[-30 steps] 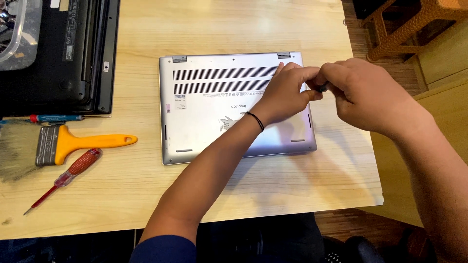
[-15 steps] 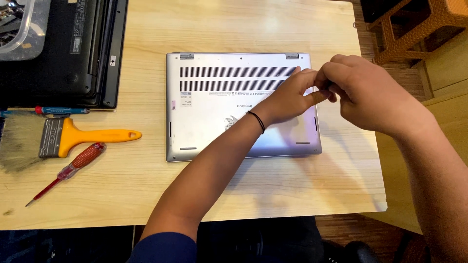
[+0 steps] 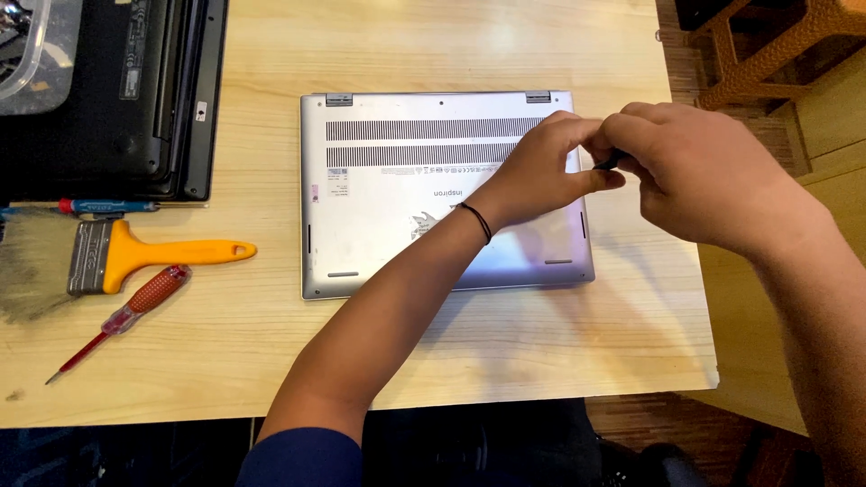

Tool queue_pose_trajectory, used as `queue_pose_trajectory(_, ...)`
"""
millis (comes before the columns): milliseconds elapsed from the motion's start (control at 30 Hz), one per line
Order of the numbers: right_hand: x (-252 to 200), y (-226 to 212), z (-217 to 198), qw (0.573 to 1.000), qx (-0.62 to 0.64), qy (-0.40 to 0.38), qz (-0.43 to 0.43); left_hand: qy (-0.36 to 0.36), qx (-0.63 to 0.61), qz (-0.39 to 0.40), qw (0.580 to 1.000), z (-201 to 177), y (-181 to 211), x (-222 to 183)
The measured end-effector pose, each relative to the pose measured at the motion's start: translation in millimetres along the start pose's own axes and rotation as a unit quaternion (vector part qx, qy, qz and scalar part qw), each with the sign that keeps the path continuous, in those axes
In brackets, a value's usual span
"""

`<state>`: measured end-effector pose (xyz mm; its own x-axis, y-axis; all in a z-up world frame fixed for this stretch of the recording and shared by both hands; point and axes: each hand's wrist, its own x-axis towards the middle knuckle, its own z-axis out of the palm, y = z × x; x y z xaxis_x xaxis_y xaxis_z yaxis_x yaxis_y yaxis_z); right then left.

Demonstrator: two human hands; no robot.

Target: Unscrewing and prying open the back cover of a laptop for repair

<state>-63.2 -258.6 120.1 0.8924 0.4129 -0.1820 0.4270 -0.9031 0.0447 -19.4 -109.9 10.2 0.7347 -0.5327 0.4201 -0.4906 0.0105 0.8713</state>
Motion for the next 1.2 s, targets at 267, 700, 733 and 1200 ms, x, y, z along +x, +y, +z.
queue_pose_trajectory(267, 4.1, -11.6, -12.5, 0.997, -0.022, -0.047, 0.063, -0.07, -0.132, -0.028, 0.988, 3.8, -3.7, 1.7)
queue_pose_trajectory(700, 13.5, 1.5, -5.0, 0.999, 0.024, -0.025, -0.034, -0.093, -0.158, -0.005, 0.983, -4.2, -17.3, 2.5)
queue_pose_trajectory(733, 12.0, -3.5, -9.3, 0.999, 0.024, -0.025, -0.036, -0.091, -0.158, -0.006, 0.983, -2.9, -12.7, 2.3)
queue_pose_trajectory(1200, 1.4, 7.3, 60.1, 0.904, 0.311, 0.281, 0.084, 0.005, -0.13, -0.01, 0.991, 8.5, -12.8, -0.5)
